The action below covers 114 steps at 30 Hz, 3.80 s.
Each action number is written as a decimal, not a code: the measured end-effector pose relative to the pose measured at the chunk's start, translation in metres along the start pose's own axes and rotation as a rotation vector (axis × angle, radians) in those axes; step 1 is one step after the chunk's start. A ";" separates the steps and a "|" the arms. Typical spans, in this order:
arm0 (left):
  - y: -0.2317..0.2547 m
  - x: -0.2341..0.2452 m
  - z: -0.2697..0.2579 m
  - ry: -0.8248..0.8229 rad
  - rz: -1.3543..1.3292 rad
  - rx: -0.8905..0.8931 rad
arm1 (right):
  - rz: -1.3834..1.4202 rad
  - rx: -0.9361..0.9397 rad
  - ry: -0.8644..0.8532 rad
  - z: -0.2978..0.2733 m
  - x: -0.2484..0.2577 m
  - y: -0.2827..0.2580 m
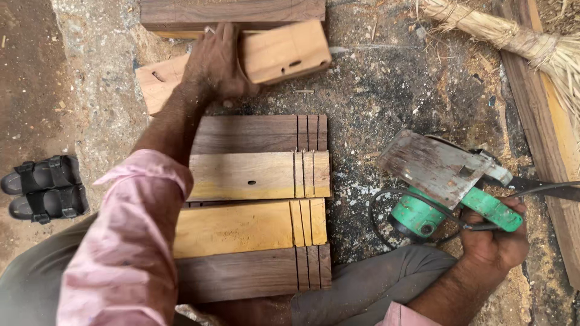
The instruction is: The person sits on the ground and uses a handheld angle grinder to cut multiple rectangular wooden planks. They hold each plank steady with one hand while guiding the grinder with the other, creating parallel grooves or cuts across the wood surfaces.
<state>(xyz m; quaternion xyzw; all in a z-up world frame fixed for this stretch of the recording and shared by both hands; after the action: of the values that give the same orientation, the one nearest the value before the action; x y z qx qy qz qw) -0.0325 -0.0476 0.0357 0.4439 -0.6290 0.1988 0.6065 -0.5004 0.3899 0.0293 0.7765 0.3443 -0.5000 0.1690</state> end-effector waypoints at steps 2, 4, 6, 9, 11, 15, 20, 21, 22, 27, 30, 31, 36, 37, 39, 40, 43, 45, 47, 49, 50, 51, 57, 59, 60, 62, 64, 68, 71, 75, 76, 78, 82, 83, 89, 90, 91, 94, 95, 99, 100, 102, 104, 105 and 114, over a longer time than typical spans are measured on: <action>0.014 0.037 -0.019 0.147 0.051 -0.113 | -0.072 -0.020 -0.078 -0.013 -0.023 0.022; 0.037 0.058 -0.051 0.140 0.103 -0.182 | -0.063 -0.005 -0.034 -0.027 -0.045 0.045; 0.060 0.067 -0.095 0.099 0.128 -0.188 | 0.018 0.040 0.150 -0.041 -0.056 0.067; 0.088 0.057 -0.153 0.021 0.168 -0.135 | 0.010 -0.107 0.128 -0.069 -0.076 0.103; 0.101 0.045 -0.175 0.016 0.256 -0.126 | -0.290 -0.111 -0.130 -0.084 -0.092 0.121; 0.094 0.001 -0.187 -0.187 0.090 -0.024 | -0.768 -0.114 -0.490 -0.136 -0.115 0.134; 0.096 -0.007 -0.185 -0.075 0.080 -0.122 | -0.897 -0.175 -0.666 -0.212 -0.144 0.136; 0.095 -0.010 -0.184 -0.097 0.081 -0.115 | -0.907 -0.192 -0.683 -0.223 -0.146 0.138; 0.093 -0.013 -0.183 -0.119 0.084 -0.107 | -0.917 -0.211 -0.699 -0.231 -0.148 0.141; 0.090 -0.027 -0.174 -0.247 0.075 -0.077 | -1.073 -0.241 -0.768 -0.237 -0.126 0.167; 0.091 -0.031 -0.176 -0.240 0.056 -0.081 | -1.140 -0.257 -0.715 -0.246 -0.096 0.174; 0.093 -0.033 -0.176 -0.235 0.050 -0.089 | -1.167 -0.254 -0.710 -0.247 -0.089 0.178; 0.104 -0.032 -0.179 -0.119 0.079 -0.100 | -1.289 -0.174 -0.692 -0.249 -0.081 0.184; 0.105 -0.033 -0.183 -0.117 0.088 -0.103 | -1.320 -0.167 -0.672 -0.251 -0.080 0.183; 0.105 -0.028 -0.184 -0.105 0.110 -0.108 | -1.372 -0.157 -0.652 -0.252 -0.081 0.185; 0.105 -0.027 -0.184 -0.104 0.119 -0.116 | -1.380 -0.142 -0.644 -0.254 -0.079 0.185; 0.104 -0.022 -0.184 -0.078 0.109 -0.108 | -1.395 -0.113 -0.630 -0.250 -0.073 0.190; 0.106 -0.026 -0.187 -0.079 0.103 -0.106 | -1.396 -0.091 -0.593 -0.249 -0.066 0.187; 0.105 -0.027 -0.185 -0.074 0.104 -0.098 | -1.410 -0.084 -0.583 -0.244 -0.065 0.187; 0.104 -0.027 -0.185 -0.048 0.109 -0.109 | -1.406 -0.075 -0.564 -0.242 -0.062 0.186; 0.104 -0.027 -0.185 -0.031 0.113 -0.112 | -1.393 -0.070 -0.558 -0.241 -0.062 0.186; 0.104 -0.027 -0.185 -0.029 0.112 -0.109 | -1.380 -0.066 -0.552 -0.240 -0.062 0.187; 0.106 -0.028 -0.184 0.004 0.125 -0.115 | -1.439 0.015 -0.586 -0.243 -0.063 0.190; 0.105 -0.029 -0.183 -0.025 0.120 -0.110 | -1.417 0.006 -0.586 -0.242 -0.064 0.192; 0.104 -0.031 -0.183 -0.041 0.124 -0.102 | -1.406 0.000 -0.584 -0.242 -0.064 0.192; 0.103 -0.033 -0.183 -0.070 0.132 -0.091 | -1.417 0.015 -0.574 -0.241 -0.063 0.192; 0.105 -0.029 -0.183 -0.010 0.135 -0.102 | -1.424 0.026 -0.568 -0.241 -0.064 0.192; 0.104 -0.030 -0.184 -0.009 0.105 -0.101 | -1.427 0.032 -0.577 -0.240 -0.063 0.193; 0.104 -0.029 -0.185 0.021 0.121 -0.109 | -1.419 0.014 -0.576 -0.237 -0.062 0.193; 0.104 -0.031 -0.183 0.021 0.108 -0.105 | -1.416 -0.001 -0.565 -0.234 -0.062 0.194; 0.105 -0.030 -0.183 0.038 0.112 -0.111 | -1.414 -0.009 -0.566 -0.234 -0.062 0.195; 0.105 -0.030 -0.183 0.041 0.109 -0.112 | -1.412 -0.025 -0.569 -0.235 -0.063 0.198; 0.105 -0.028 -0.183 0.023 0.113 -0.109 | -1.433 0.046 -0.593 -0.239 -0.067 0.203; 0.106 -0.026 -0.184 0.029 0.120 -0.113 | -1.434 0.052 -0.590 -0.239 -0.068 0.205; 0.106 -0.029 -0.184 -0.086 0.110 -0.106 | -1.456 0.053 -0.591 -0.236 -0.070 0.209; 0.106 -0.028 -0.184 -0.073 0.116 -0.109 | -1.438 0.031 -0.593 -0.235 -0.069 0.210; 0.105 -0.027 -0.184 -0.060 0.122 -0.112 | -1.434 0.023 -0.589 -0.234 -0.069 0.211; 0.106 -0.025 -0.184 -0.028 0.116 -0.118 | -1.428 0.015 -0.585 -0.231 -0.070 0.212; 0.106 -0.025 -0.184 -0.019 0.110 -0.119 | -1.426 0.022 -0.589 -0.230 -0.070 0.212; 0.106 -0.028 -0.183 -0.042 0.110 -0.118 | -1.436 0.071 -0.601 -0.230 -0.071 0.215; 0.105 -0.029 -0.183 -0.058 0.112 -0.117 | -1.431 0.067 -0.604 -0.229 -0.072 0.216; 0.105 -0.029 -0.183 -0.069 0.113 -0.119 | -1.420 0.060 -0.609 -0.227 -0.073 0.218; 0.105 -0.028 -0.183 -0.058 0.111 -0.123 | -1.409 0.045 -0.601 -0.225 -0.073 0.219; 0.106 -0.028 -0.183 -0.056 0.107 -0.125 | -1.403 0.037 -0.598 -0.224 -0.073 0.219; 0.106 -0.023 -0.184 -0.066 0.096 -0.121 | -1.403 0.042 -0.574 -0.213 -0.077 0.223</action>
<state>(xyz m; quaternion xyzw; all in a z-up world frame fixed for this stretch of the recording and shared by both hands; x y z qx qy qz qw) -0.0125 0.1609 0.0787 0.3822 -0.6799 0.1744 0.6010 -0.2233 0.3336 0.1740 0.2177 0.6906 -0.6791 -0.1207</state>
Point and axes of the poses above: each hand's wrist, its own z-axis towards the middle knuckle, its own x-axis out of the back of the hand, y = z × x, the point moved 7 cm from there along z, towards the middle knuckle, and after that the axes turned 6 degrees about z, right-handed, at the moved point
